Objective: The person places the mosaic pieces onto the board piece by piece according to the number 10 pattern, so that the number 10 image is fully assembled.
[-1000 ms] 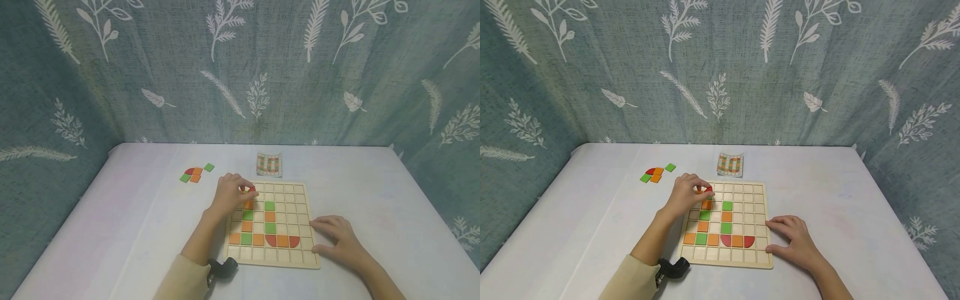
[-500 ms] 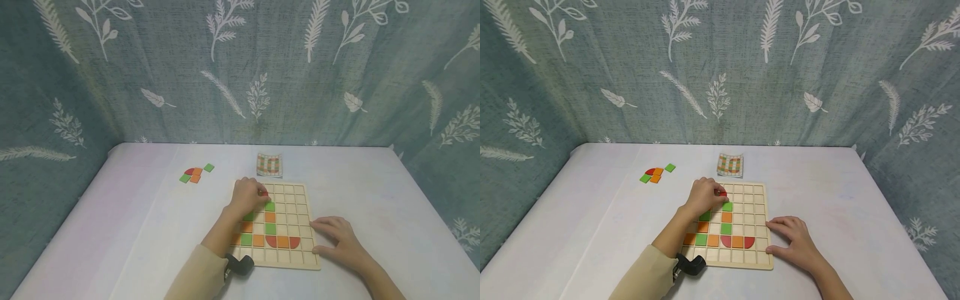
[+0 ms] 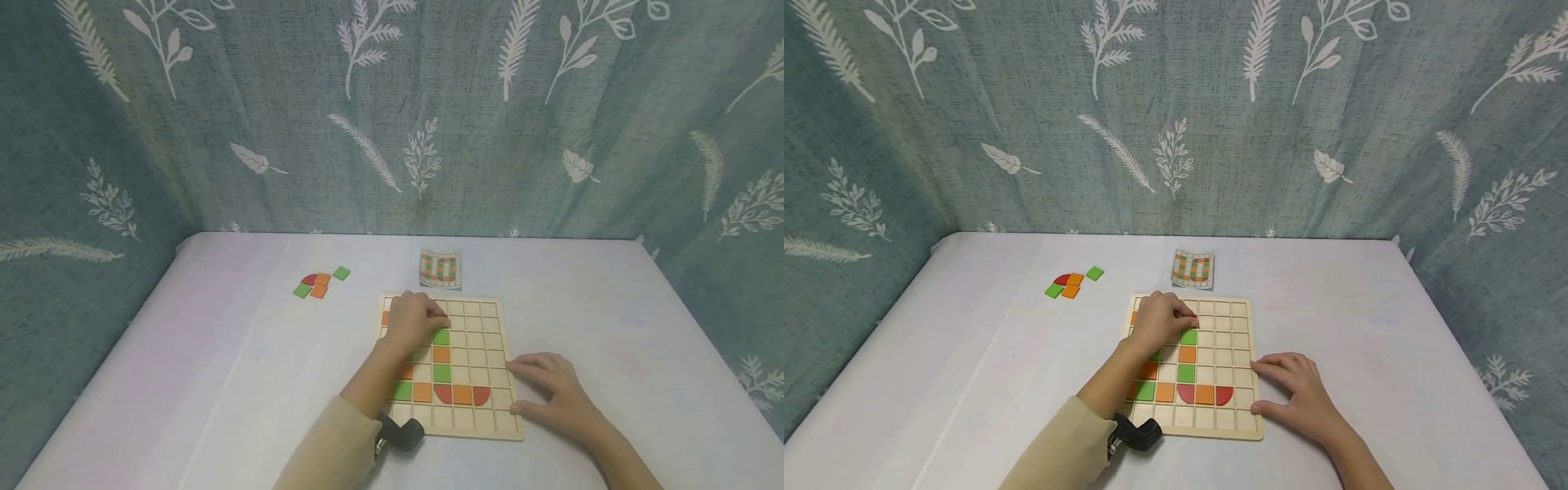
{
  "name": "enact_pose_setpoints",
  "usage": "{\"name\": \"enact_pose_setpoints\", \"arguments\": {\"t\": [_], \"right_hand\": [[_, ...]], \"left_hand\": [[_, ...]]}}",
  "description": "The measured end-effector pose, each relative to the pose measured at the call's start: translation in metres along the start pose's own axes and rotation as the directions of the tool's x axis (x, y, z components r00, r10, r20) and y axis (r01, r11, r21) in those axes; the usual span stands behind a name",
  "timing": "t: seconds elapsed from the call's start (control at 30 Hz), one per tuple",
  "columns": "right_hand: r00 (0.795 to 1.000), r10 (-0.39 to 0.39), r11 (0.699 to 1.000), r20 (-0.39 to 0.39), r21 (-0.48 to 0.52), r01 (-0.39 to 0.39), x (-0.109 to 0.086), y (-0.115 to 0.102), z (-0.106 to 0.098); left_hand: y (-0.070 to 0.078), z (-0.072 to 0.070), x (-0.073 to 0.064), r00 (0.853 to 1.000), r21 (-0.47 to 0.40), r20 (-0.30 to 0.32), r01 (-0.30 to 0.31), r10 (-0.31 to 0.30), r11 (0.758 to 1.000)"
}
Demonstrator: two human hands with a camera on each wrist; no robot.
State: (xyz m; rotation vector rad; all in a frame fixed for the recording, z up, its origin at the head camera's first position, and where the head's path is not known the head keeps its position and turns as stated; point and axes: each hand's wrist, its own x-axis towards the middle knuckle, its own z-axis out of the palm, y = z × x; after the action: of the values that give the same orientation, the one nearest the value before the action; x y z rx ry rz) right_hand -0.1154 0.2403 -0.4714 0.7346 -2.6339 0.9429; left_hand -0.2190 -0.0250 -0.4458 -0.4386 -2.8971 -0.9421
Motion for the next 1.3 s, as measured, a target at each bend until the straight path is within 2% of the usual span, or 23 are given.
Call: {"name": "enact_pose_setpoints", "arguments": {"t": [0.13,0.27,0.53,0.73,0.97,1.13,1.3], "right_hand": [[1.000,0.007,1.000,0.001,0.004,-0.007,0.000,0.001,0.000],[1.000,-0.001,1.000,-0.001,0.003,0.001,-0.001,0.002,0.001],[1.000,-0.020,1.000,-0.013,-0.008,0.020,-0.001,0.002,0.002],[1.000,-0.015,1.000,-0.007,-0.006,0.014,-0.001,0.002,0.002],[1.000,-0.024,1.000,-0.011,0.001,0.024,-0.001,0.003,0.002],[1.000,-0.020,1.000,-0.008,0.015,0.020,0.000,0.002,0.001],[1.000,-0.015,1.000,-0.009,0.019,0.016,0.000,0.001,0.001]], "left_hand": [[0.001,0.005,0.001,1.000,-0.022,-0.018,-0.001,0.001,1.000],[-0.002,0.003,-0.001,0.999,-0.035,-0.030,0.012,-0.013,0.999],[-0.012,-0.017,-0.007,0.998,-0.087,-0.053,0.014,-0.018,0.996],[-0.027,-0.033,-0.010,0.993,-0.164,-0.068,0.087,-0.099,0.983],[-0.045,-0.048,-0.017,0.973,-0.201,-0.091,0.189,-0.211,0.961],[-0.061,-0.060,-0.024,0.960,-0.177,-0.138,0.219,-0.245,0.959],[-0.080,-0.074,-0.031,0.934,-0.182,-0.197,0.263,-0.297,0.948]]}}
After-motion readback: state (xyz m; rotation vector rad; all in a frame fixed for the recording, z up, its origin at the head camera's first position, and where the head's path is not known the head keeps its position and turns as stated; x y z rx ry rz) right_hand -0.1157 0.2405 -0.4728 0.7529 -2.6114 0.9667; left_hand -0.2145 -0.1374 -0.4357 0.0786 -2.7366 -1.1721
